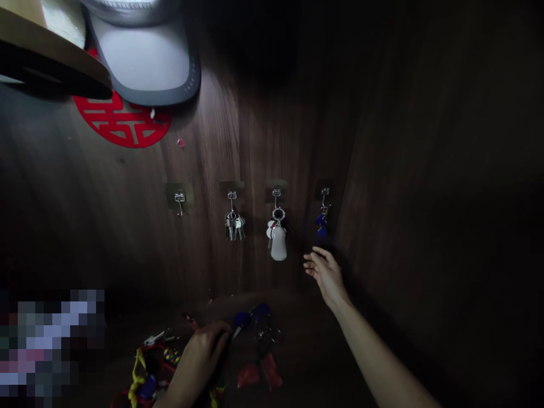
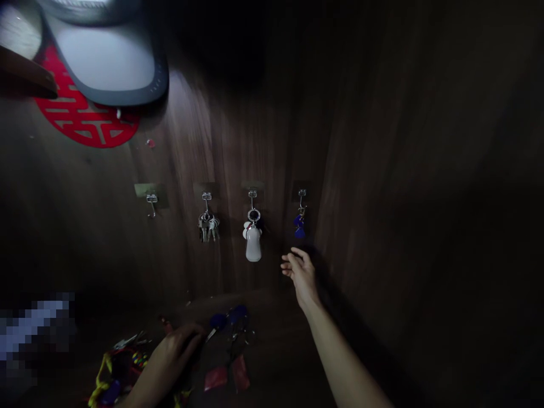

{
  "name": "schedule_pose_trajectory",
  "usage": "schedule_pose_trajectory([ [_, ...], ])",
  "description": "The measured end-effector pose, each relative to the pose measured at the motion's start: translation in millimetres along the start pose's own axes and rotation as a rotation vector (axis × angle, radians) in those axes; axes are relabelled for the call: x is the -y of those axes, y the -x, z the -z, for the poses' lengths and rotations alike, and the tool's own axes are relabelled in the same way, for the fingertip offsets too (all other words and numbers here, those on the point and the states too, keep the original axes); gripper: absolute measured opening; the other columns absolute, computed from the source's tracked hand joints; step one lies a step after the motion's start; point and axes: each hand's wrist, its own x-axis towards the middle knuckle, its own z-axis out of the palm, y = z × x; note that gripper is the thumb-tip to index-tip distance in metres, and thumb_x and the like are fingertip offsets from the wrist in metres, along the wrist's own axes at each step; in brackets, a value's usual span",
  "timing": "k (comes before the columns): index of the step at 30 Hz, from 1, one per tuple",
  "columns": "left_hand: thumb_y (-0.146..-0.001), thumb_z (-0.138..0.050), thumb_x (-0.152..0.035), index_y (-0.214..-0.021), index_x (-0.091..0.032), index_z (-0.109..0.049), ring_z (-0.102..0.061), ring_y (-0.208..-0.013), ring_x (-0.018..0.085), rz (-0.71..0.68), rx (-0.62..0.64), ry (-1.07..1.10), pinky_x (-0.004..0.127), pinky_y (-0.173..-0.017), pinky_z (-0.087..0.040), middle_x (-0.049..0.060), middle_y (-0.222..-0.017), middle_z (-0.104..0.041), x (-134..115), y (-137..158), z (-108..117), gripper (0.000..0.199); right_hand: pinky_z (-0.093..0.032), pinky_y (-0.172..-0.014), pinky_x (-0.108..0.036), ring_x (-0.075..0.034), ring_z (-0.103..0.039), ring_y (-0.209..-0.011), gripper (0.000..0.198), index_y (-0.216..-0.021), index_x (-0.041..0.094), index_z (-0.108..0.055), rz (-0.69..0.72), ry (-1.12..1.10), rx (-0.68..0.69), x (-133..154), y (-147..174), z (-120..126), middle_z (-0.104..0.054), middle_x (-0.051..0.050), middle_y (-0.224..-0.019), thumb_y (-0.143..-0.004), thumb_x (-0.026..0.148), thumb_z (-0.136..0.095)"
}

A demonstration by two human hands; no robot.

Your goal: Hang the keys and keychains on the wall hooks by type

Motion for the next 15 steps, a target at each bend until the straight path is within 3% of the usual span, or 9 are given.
schedule_pose_trajectory([
  [9,-0.087,-0.039,-0.024,-0.09,-0.025,-0.062,-0.065,-0.089,0.016,0.028,-0.019,-0.083,0.023,-0.077,-0.045,0.0,-0.093,-0.071,9,-1,10,0.023,-0.044,-0.047,-0.021,-0.01,-0.058,-0.053,0.042,-0.091,0.02,-0.057,-0.18,0.095,0.161,-39,49,-6,-0.066,0.0,-0.072,-0.06,0.041,-0.074],
  [15,-0.087,-0.04,-0.025,-0.091,-0.024,-0.062,-0.065,-0.089,0.018,0.084,-0.084,-0.112,0.024,-0.075,-0.045,0.001,-0.092,-0.071,15,-2,26,0.023,-0.043,-0.046,-0.022,-0.012,-0.057,-0.053,0.038,-0.091,0.019,-0.057,-0.187,0.257,0.281,-54,67,-15,-0.064,-0.001,-0.072,-0.064,0.044,-0.068],
])
